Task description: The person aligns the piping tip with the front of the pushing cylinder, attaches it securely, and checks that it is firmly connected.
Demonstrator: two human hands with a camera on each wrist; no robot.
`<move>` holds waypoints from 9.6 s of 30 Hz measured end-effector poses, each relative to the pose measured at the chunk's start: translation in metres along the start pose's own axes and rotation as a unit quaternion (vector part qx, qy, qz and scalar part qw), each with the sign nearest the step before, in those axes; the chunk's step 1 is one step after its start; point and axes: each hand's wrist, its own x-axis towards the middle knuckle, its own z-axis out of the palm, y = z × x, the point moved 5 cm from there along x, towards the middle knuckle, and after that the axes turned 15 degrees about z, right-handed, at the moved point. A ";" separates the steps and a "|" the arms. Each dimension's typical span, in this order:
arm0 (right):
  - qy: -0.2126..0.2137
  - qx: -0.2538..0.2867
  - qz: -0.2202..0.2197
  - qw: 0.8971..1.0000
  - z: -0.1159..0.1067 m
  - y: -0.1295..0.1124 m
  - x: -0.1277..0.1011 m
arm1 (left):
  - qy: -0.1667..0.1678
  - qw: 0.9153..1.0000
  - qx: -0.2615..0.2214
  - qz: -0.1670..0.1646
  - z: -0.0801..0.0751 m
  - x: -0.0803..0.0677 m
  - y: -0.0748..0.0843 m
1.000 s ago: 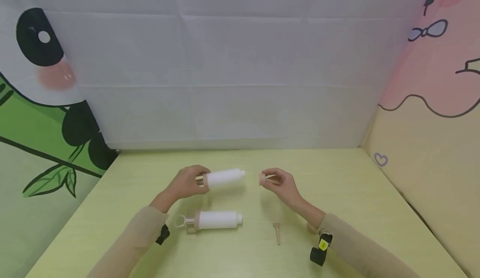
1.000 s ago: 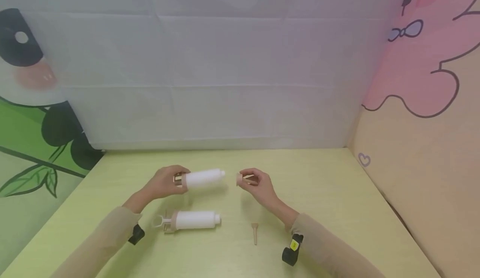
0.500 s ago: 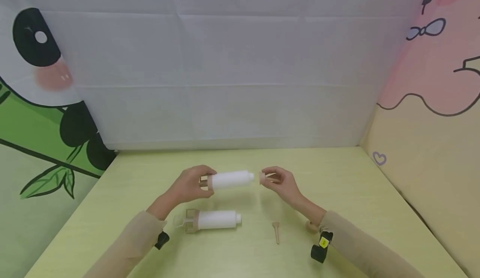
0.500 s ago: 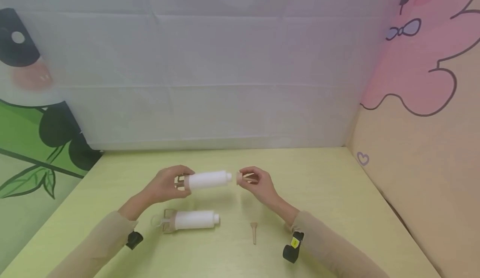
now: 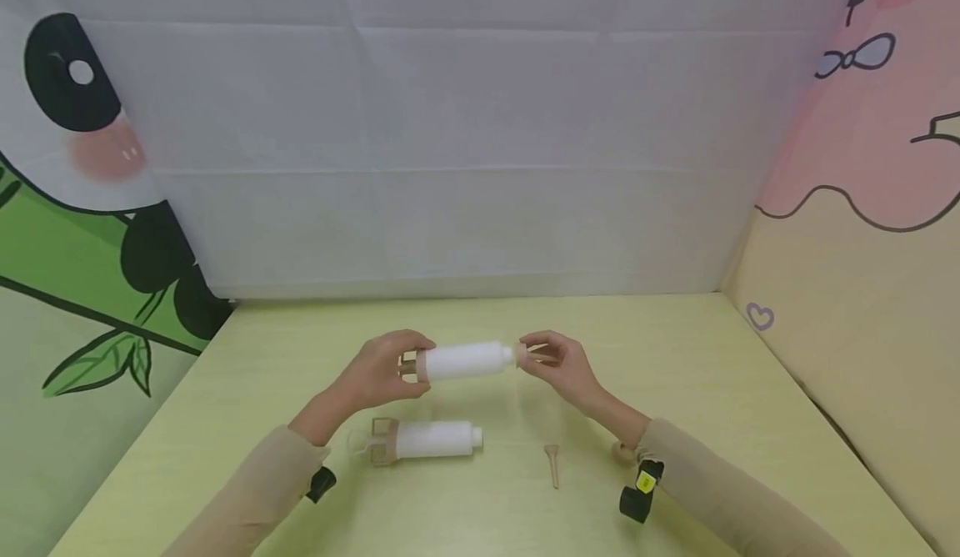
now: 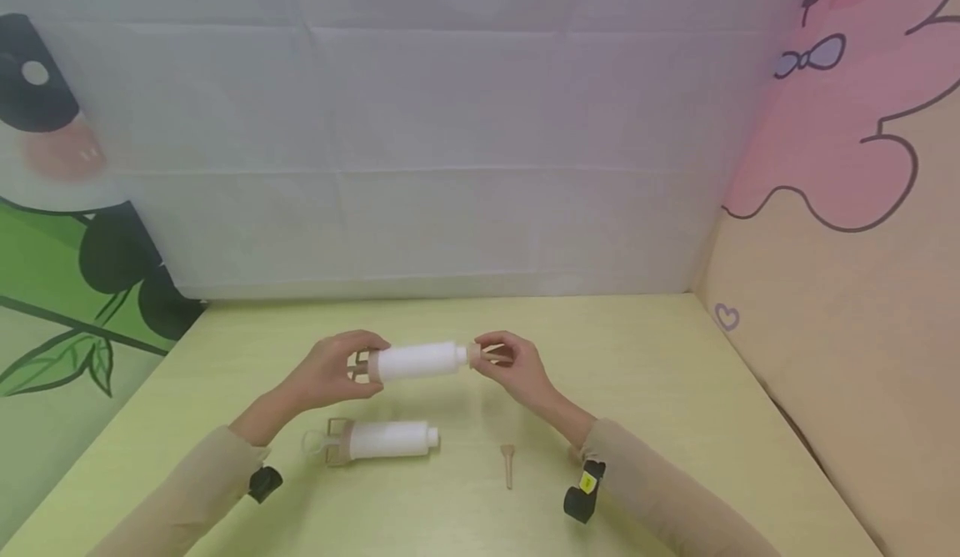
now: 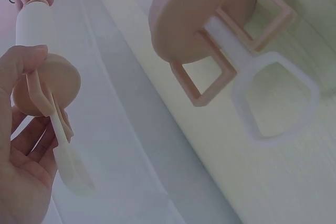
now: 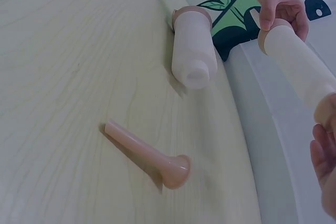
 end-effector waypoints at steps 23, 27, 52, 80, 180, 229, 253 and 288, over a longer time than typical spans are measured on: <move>-0.020 -0.025 -0.001 0.999 0.003 -0.008 0.001 | -0.002 1.000 -0.004 0.011 -0.002 0.007 0.005; -0.028 -0.032 -0.001 0.999 0.002 -0.009 0.001 | -0.001 1.000 -0.001 0.027 -0.004 0.008 0.006; -0.037 -0.097 -0.095 0.990 0.000 -0.043 -0.005 | -0.020 0.999 -0.025 0.018 -0.006 0.016 0.001; -0.039 -0.097 0.000 0.994 -0.008 -0.040 0.006 | 0.033 0.997 0.024 0.068 -0.008 0.021 0.004; 0.000 -0.228 -0.175 0.958 -0.026 -0.017 0.004 | 0.045 0.996 0.015 0.070 0.015 0.026 0.005; -0.018 -0.230 -0.134 0.964 -0.029 -0.019 0.005 | 0.073 0.991 0.029 0.104 0.016 0.021 0.011; -0.044 -0.187 -0.230 0.954 -0.025 -0.059 -0.013 | 0.039 0.997 -0.011 0.068 0.010 0.028 0.015; 0.009 -0.247 -0.252 0.936 -0.020 -0.063 -0.019 | 0.085 0.989 0.028 0.113 0.013 0.026 0.016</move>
